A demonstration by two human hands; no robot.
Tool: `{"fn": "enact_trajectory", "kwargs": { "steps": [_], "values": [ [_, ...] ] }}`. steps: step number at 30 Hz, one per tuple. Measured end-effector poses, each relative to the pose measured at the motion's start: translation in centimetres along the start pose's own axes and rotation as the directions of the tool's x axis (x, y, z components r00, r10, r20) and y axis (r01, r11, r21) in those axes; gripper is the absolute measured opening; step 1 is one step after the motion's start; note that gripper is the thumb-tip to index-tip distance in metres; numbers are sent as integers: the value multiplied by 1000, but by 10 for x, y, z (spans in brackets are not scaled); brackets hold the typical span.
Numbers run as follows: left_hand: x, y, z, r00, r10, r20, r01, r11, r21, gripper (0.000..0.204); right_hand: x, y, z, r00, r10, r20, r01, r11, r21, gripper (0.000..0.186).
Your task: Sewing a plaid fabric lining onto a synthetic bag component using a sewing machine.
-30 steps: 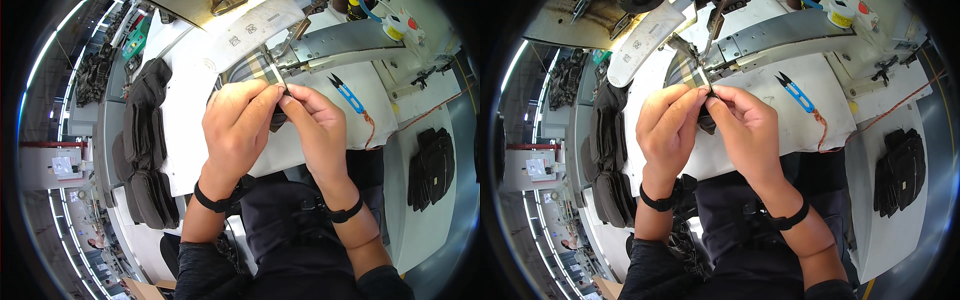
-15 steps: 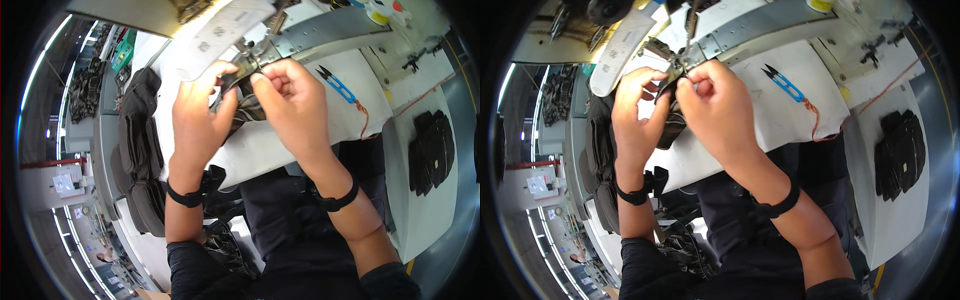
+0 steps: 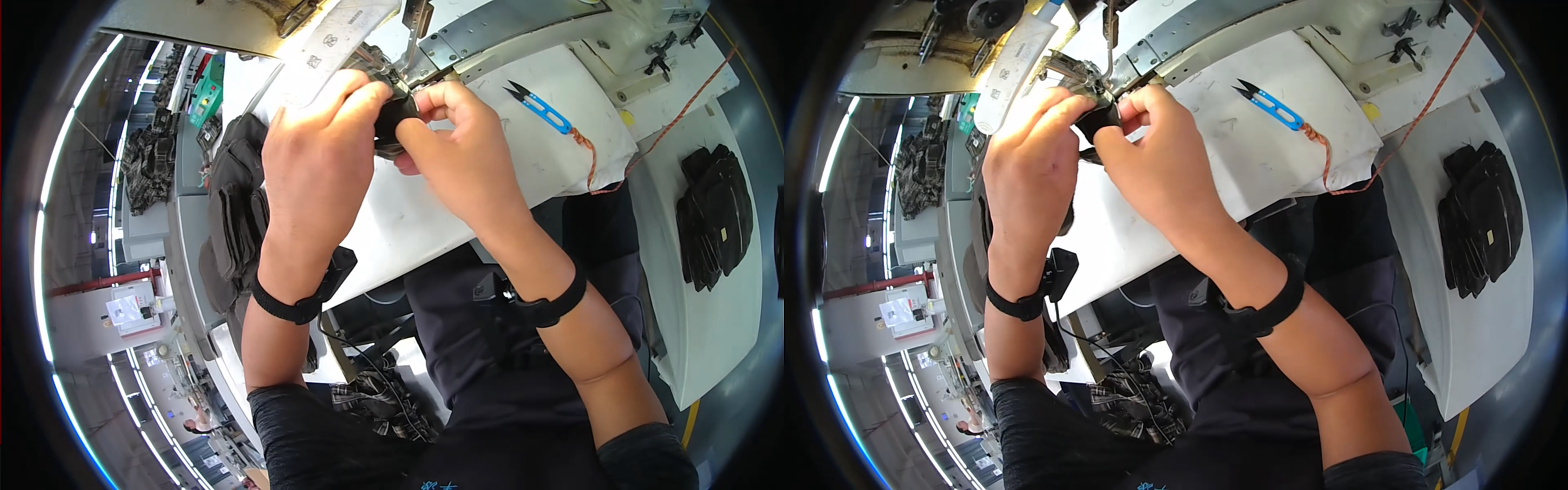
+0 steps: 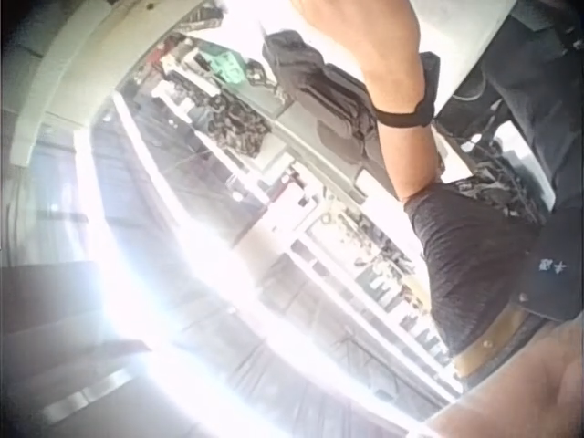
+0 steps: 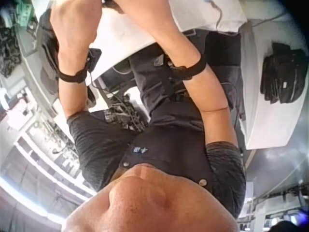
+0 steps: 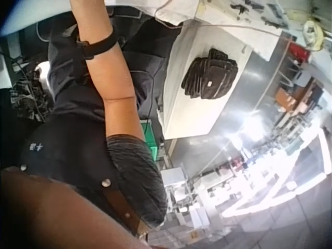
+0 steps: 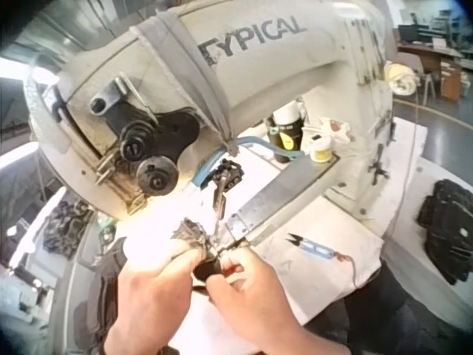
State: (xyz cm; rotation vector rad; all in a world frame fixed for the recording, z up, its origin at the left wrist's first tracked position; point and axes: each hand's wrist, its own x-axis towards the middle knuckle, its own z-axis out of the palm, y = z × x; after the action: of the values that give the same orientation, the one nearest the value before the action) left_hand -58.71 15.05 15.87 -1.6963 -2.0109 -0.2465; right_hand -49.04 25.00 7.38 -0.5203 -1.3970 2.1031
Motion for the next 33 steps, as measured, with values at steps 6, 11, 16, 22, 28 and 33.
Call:
{"fn": "enact_trajectory", "kwargs": {
  "steps": [6, 11, 16, 22, 28, 33],
  "values": [
    [-6, 0, -5, 997, 30, 73, -32, 999, 25, 30, -4, -3, -4, 999, 2, 36, -2, 1000, -13, 14],
    [-4, 4, -9, 988, -19, 151, 13, 999, 38, 28, -3, -3, -8, 999, -2, 41, 4, 999, -37, 17],
    [2, 2, -7, 989, -37, 141, 40, 999, -14, 25, 3, -4, -11, 999, -27, 40, 30, 997, -71, 17],
    [8, 11, -10, 977, -126, 171, 140, 987, -73, 23, 11, -1, -17, 997, -52, 59, 56, 997, -61, 17],
    [12, 23, -13, 891, -384, 243, 427, 890, -159, 27, 18, -7, -21, 992, -27, 123, 52, 976, -209, 20],
    [19, 38, -16, 769, -542, 339, 596, 799, -74, 29, 16, -9, -22, 991, 1, 133, 16, 992, -127, 21]
  ]
}}
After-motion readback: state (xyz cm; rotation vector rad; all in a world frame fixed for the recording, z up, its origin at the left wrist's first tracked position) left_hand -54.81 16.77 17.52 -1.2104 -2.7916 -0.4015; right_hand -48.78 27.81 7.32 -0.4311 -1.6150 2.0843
